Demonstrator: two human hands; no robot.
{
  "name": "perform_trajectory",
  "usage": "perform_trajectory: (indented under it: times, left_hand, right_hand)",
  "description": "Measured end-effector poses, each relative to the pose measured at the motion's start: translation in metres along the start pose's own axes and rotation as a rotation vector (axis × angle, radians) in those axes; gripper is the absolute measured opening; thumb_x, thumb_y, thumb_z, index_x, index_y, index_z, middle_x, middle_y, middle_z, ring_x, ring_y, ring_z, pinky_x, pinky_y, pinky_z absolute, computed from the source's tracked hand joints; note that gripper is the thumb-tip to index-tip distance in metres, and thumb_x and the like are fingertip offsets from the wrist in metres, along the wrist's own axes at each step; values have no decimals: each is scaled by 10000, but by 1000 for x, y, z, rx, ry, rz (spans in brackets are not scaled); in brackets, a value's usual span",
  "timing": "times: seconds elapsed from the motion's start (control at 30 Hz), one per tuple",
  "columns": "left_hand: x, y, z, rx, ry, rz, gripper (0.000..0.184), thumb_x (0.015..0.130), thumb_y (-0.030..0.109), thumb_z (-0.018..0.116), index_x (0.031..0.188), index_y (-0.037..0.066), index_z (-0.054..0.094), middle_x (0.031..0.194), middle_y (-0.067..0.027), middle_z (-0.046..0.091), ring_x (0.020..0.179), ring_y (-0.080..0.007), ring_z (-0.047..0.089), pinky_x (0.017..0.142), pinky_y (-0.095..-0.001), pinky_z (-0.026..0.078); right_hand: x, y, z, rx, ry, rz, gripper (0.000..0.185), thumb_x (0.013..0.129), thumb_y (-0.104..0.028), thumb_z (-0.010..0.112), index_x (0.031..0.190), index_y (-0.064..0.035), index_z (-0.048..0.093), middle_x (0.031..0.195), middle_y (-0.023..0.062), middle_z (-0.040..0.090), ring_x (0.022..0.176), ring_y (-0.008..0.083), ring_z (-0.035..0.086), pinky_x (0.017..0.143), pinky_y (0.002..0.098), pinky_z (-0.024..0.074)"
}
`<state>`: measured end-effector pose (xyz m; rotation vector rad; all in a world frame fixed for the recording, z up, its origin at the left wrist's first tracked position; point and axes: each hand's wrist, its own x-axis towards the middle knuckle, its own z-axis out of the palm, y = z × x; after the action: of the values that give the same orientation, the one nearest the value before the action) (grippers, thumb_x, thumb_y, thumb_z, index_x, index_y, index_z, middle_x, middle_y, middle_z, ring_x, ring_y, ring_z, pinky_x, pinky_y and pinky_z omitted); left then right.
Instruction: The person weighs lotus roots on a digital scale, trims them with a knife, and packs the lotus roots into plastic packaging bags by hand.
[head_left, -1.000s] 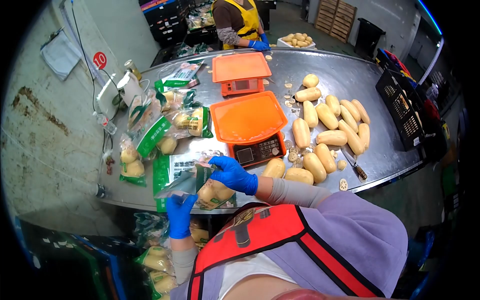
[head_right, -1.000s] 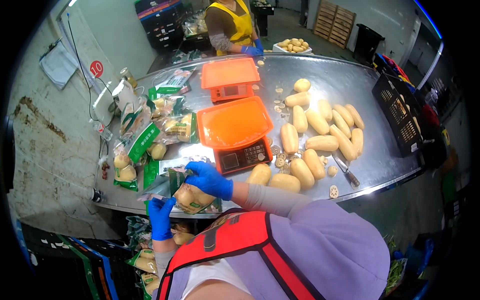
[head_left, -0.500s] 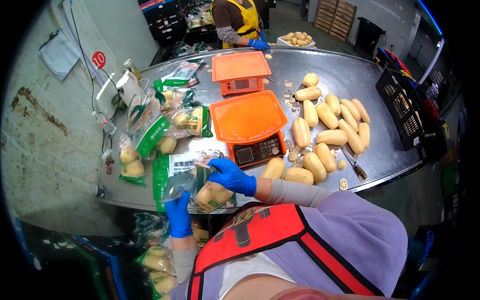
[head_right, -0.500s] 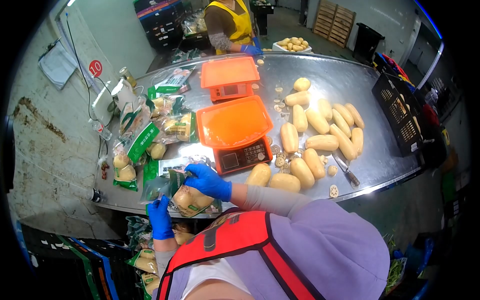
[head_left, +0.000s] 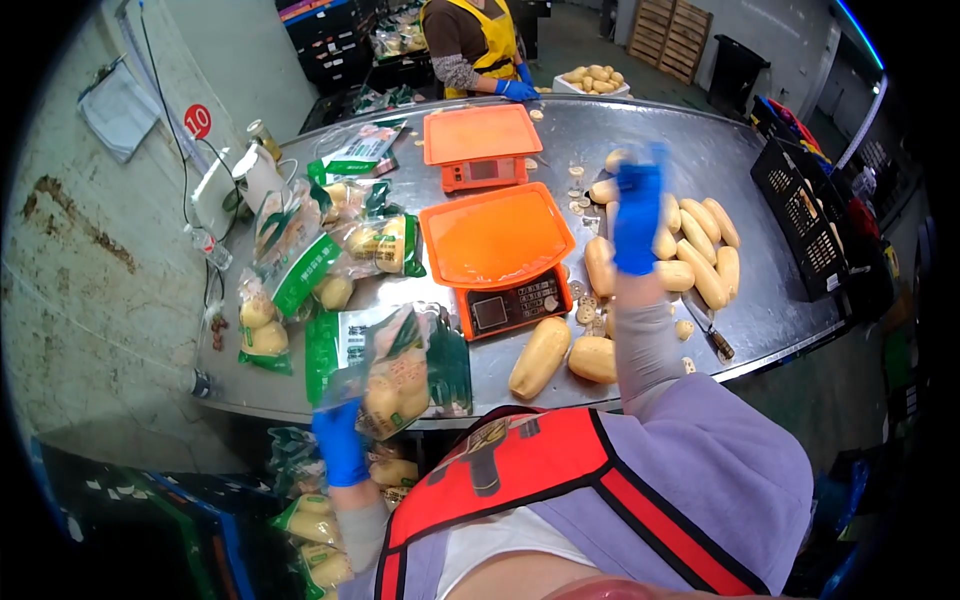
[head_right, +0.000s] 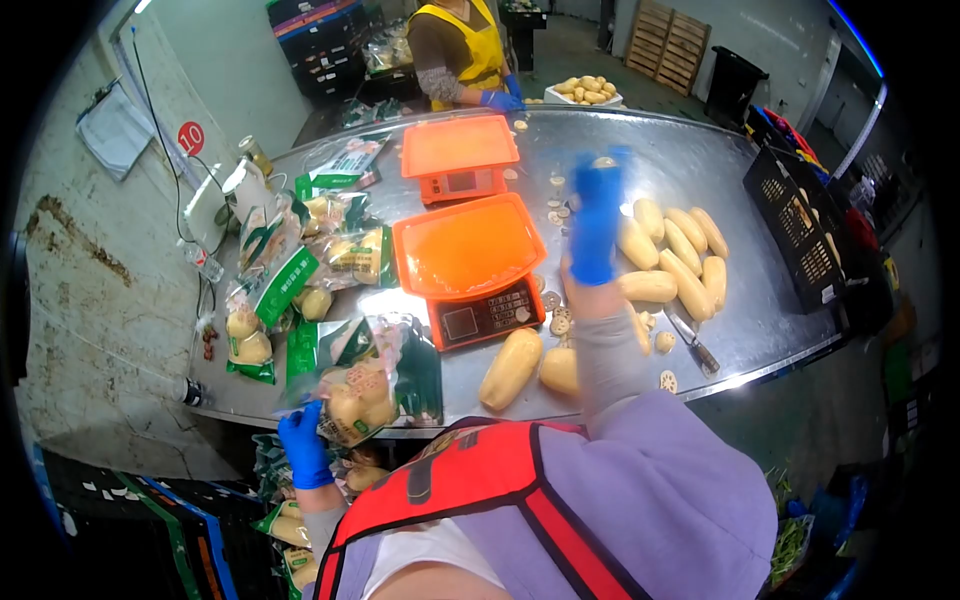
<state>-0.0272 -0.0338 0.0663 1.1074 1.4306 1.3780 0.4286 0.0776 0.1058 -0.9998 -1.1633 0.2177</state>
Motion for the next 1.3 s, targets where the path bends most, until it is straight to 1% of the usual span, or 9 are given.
perform_trajectory:
  times: [0.1, 0.17, 0.37, 0.43, 0.73, 0.83, 0.9, 1.0, 1.3]
  left_hand:
    - [3, -7, -15, 103, 106, -79, 25, 773, 12, 616, 780, -10, 608, 793, -15, 593, 714, -93, 520, 652, -256, 436]
    - [7, -17, -17, -230, 155, 6, 19, 814, 48, 609, 805, 32, 606, 801, -24, 610, 695, -113, 552, 643, -259, 456]
    - [6, -7, -11, -219, 153, 56, 73, 771, 1, 611, 735, 53, 574, 726, 15, 547, 693, -95, 507, 673, -249, 432]
    - [5, -10, -14, -238, 173, 44, 67, 774, 2, 608, 746, 53, 575, 734, 13, 550, 698, -95, 509, 678, -251, 435]
    - [4, -17, -30, -210, 86, 114, 109, 846, 60, 573, 935, 2, 597, 904, -62, 622, 810, -148, 592, 742, -289, 491]
    - [2, 6, -18, -214, 160, 11, 88, 796, 40, 594, 873, 4, 617, 858, -30, 603, 779, -116, 551, 702, -261, 460]
    - [-2, 18, -22, -134, 252, -98, 236, 826, 82, 590, 1033, -29, 588, 972, -85, 617, 854, -172, 591, 758, -295, 486]
    - [0, 24, -40, 29, 235, 47, 265, 802, 133, 642, 1005, -35, 616, 975, -68, 614, 851, -139, 569, 737, -273, 463]
    - [39, -2, -100, -393, 526, 130, 111, 842, 52, 577, 922, -23, 595, 893, -87, 619, 798, -161, 588, 721, -288, 482]
  right_hand:
    - [28, -92, -18, 446, 640, -179, 304, 910, -74, 440, 1204, 2, 439, 1065, 126, 572, 806, 115, 554, 825, 267, 453]
    - [9, -100, -1, 309, 464, -130, 278, 907, -80, 421, 1159, 20, 484, 990, 115, 600, 809, 127, 569, 835, 284, 449]
    - [-23, -76, 40, 317, -602, 312, 360, 905, -173, 521, 1227, -14, 507, 1008, 71, 606, 911, 138, 563, 844, 267, 433]
    - [-34, -81, 49, 205, -734, 377, 376, 881, -143, 579, 1234, -37, 506, 1029, 59, 598, 955, 130, 556, 852, 270, 442]
    - [-45, -77, 64, 253, -914, 354, 379, 869, -166, 610, 1216, -44, 518, 997, 30, 577, 922, 97, 530, 835, 245, 442]
    - [-45, -78, 64, 257, -925, 352, 382, 863, -166, 617, 1212, -47, 520, 1017, 35, 581, 931, 99, 533, 838, 255, 444]
    - [-44, -83, 62, 298, -947, 459, 385, 865, -178, 614, 1214, -46, 518, 1032, 39, 585, 942, 106, 538, 844, 264, 444]
    - [-44, -78, 61, 265, -954, 430, 382, 887, -169, 575, 1237, -31, 501, 1101, 68, 580, 1003, 125, 536, 862, 275, 440]
    - [-44, -85, 60, 260, -1040, 497, 422, 882, -186, 553, 1249, 3, 467, 1218, 92, 529, 1067, 181, 529, 919, 297, 416]
